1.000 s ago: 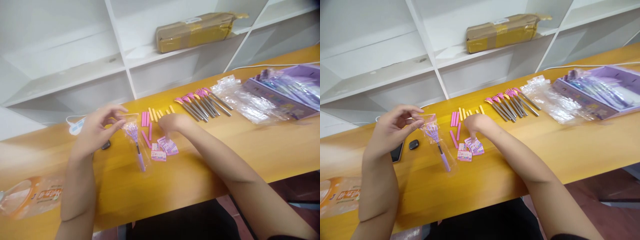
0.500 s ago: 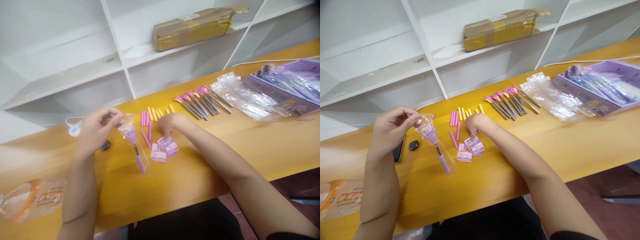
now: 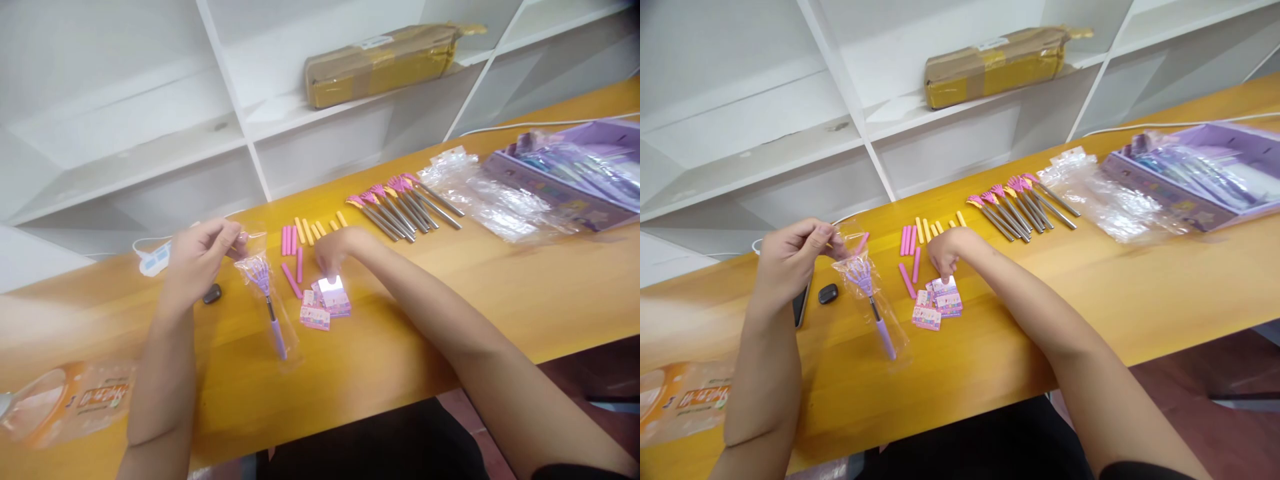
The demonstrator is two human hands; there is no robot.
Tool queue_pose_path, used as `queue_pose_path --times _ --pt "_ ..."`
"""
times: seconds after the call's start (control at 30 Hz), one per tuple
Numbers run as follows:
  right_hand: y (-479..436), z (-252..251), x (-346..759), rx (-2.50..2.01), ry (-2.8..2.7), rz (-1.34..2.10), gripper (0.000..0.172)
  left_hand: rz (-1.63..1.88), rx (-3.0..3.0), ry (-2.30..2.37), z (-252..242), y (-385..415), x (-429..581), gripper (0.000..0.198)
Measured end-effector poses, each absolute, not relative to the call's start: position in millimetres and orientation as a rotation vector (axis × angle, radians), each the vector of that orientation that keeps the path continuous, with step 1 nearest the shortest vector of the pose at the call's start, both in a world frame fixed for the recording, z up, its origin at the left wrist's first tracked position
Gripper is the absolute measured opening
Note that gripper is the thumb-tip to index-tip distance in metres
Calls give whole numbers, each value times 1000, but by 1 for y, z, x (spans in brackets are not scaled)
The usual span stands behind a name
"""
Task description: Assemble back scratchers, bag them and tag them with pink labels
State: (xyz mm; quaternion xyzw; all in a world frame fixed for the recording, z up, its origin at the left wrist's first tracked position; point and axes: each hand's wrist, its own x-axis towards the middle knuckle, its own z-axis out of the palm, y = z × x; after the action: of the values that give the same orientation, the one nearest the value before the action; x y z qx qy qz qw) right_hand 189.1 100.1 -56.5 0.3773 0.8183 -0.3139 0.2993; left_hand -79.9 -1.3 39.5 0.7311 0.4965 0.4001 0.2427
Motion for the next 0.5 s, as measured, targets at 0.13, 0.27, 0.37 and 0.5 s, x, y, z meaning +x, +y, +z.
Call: queue_pose_path --times 0.13,0.27,0.37,0.5 --pt "105 -49 204 883 2287 -1033 57 1124 2022 1362 38 0 -76 37" --pt "95 -25 214 780 2418 -1319 53 1167 2040 1380 34 2 -72 44" --pt "76 1 215 711 2681 -1477 42 1170 2058 1394 30 1 -69 47" --pt "44 24 202 726 3177 -1601 29 1208 2015 1359 29 -1 -66 49"
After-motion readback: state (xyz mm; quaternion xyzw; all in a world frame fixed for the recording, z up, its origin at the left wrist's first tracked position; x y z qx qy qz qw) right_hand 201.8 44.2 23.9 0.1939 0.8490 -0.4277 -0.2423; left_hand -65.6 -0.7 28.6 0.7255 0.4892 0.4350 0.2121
